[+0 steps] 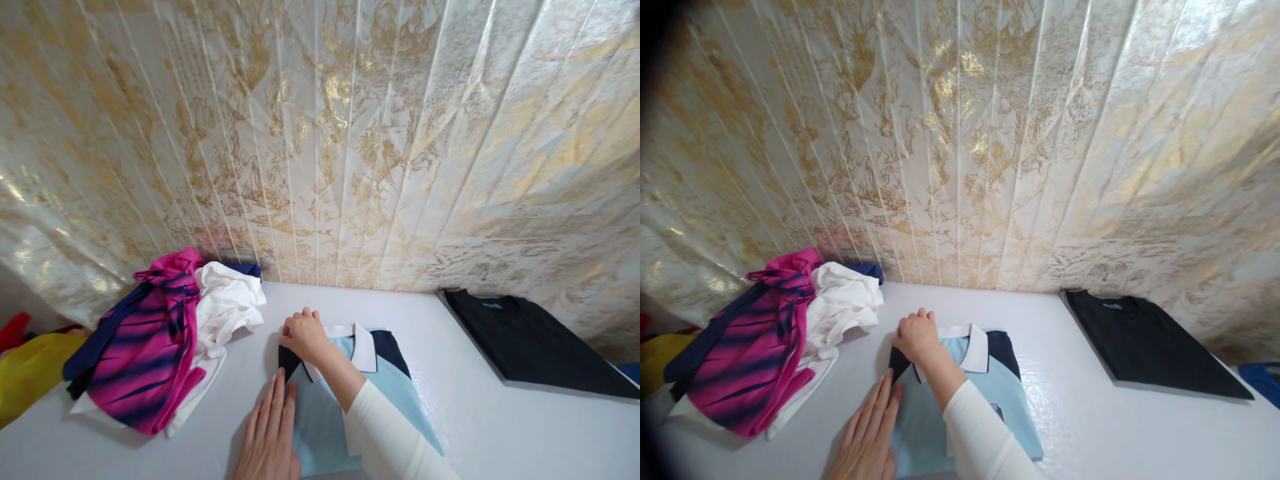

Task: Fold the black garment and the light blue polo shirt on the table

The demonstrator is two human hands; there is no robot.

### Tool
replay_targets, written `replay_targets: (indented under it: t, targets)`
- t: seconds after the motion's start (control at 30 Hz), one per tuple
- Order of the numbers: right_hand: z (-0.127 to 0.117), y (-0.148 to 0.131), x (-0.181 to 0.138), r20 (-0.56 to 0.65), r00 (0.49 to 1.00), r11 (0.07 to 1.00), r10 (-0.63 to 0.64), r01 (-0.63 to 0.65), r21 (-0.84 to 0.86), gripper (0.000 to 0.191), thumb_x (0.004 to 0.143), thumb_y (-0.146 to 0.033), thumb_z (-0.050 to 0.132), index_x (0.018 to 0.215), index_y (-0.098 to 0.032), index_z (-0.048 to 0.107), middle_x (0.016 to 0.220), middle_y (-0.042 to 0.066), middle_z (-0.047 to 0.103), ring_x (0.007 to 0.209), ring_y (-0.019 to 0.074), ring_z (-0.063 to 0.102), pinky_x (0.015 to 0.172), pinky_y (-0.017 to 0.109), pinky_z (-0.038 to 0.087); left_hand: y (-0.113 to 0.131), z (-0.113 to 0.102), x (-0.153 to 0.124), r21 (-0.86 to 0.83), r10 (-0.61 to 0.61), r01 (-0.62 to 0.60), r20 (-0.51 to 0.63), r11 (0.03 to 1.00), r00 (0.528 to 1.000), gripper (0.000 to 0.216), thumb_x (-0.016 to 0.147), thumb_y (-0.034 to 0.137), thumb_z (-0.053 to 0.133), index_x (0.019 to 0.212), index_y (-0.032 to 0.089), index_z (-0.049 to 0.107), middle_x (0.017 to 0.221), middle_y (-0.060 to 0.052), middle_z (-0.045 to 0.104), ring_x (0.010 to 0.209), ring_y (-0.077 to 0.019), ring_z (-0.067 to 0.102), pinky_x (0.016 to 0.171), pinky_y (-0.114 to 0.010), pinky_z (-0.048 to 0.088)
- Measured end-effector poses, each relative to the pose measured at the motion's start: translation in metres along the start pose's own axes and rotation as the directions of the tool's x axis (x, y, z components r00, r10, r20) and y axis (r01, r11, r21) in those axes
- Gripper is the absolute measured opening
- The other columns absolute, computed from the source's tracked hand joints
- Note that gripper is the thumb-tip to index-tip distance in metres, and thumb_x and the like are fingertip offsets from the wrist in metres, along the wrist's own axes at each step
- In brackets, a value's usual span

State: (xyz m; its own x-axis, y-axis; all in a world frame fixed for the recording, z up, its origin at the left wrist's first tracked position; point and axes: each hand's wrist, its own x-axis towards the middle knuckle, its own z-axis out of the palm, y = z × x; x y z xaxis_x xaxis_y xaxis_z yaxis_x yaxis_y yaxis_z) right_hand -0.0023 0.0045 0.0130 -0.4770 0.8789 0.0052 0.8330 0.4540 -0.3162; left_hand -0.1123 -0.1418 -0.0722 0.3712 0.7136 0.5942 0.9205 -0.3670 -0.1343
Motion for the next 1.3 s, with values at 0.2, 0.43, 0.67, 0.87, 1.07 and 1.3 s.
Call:
replay_targets:
  t: [0.2,0.43,0.67,0.87,1.07,1.3]
  targets:
    - [-0.010,0.008,0.001,0.104,0.994,0.999,-0.029,0.024,0.047,0.020,0.083,-0.038,0.059,0.086,-0.021,0.069,0.094,0.005,0.070,0.099,0.0217,0.053,0.084,0.034,0.031,0.002,0.002,-0.005,-0.032,-0.036,0.037,0.022,0.999,0.999,0.083,0.069,0.025,0.050,0.146,0.014,0.021,0.141,-0.018,0.045,0.126,-0.0285,0.046,0.099,-0.036,0.031]
    - [-0.013,0.008,0.000,0.087,0.996,0.998,-0.013,0.008,0.055,0.020,0.085,-0.037,0.056,0.091,-0.023,0.069,0.091,0.005,0.072,0.099,0.0235,0.055,0.087,0.039,0.030,0.003,-0.006,0.002,0.083,0.022,-0.023,0.014,0.996,1.000,0.087,0.065,0.016,0.045,0.147,0.011,0.017,0.137,-0.019,0.050,0.123,-0.0289,0.048,0.095,-0.037,0.035]
    - [-0.015,0.008,0.003,0.099,0.995,0.996,0.005,-0.014,0.090,0.020,0.075,-0.040,0.067,0.080,-0.021,0.069,0.091,0.008,0.072,0.100,0.0267,0.055,0.085,0.040,0.032,0.002,-0.006,0.002,0.107,0.043,-0.045,0.017,0.993,0.999,0.088,0.065,0.014,0.044,0.148,0.012,0.015,0.136,-0.017,0.051,0.122,-0.0288,0.049,0.096,-0.037,0.035]
    - [-0.015,0.016,0.002,0.055,0.998,0.968,0.025,-0.038,0.249,0.023,0.073,-0.034,0.070,0.093,-0.024,0.066,0.088,-0.003,0.071,0.084,0.0151,0.061,0.082,0.033,0.033,0.004,-0.007,0.003,0.081,0.035,-0.036,0.016,0.996,0.999,0.090,0.065,0.011,0.043,0.149,0.012,0.012,0.136,-0.017,0.051,0.123,-0.0279,0.048,0.097,-0.039,0.033]
    - [-0.014,0.016,0.005,0.000,1.000,0.950,0.012,-0.011,0.313,0.015,0.079,-0.024,0.061,0.092,-0.027,0.068,0.082,-0.006,0.070,0.079,0.0103,0.061,0.076,0.026,0.034,0.003,-0.004,-0.002,0.048,0.011,-0.014,0.047,0.999,0.999,0.087,0.067,0.013,0.044,0.149,0.014,0.016,0.140,-0.015,0.048,0.124,-0.0261,0.048,0.096,-0.037,0.034]
    - [0.012,0.007,0.009,-0.064,0.995,0.973,0.082,-0.066,0.220,0.013,0.082,-0.020,0.057,0.087,-0.024,0.068,0.084,0.001,0.072,0.091,0.0180,0.058,0.080,0.031,0.033,0.000,-0.003,-0.006,0.085,-0.002,-0.004,0.075,0.996,0.997,0.092,0.065,0.013,0.045,0.150,0.012,0.009,0.140,-0.017,0.048,0.124,-0.0284,0.048,0.097,-0.039,0.034]
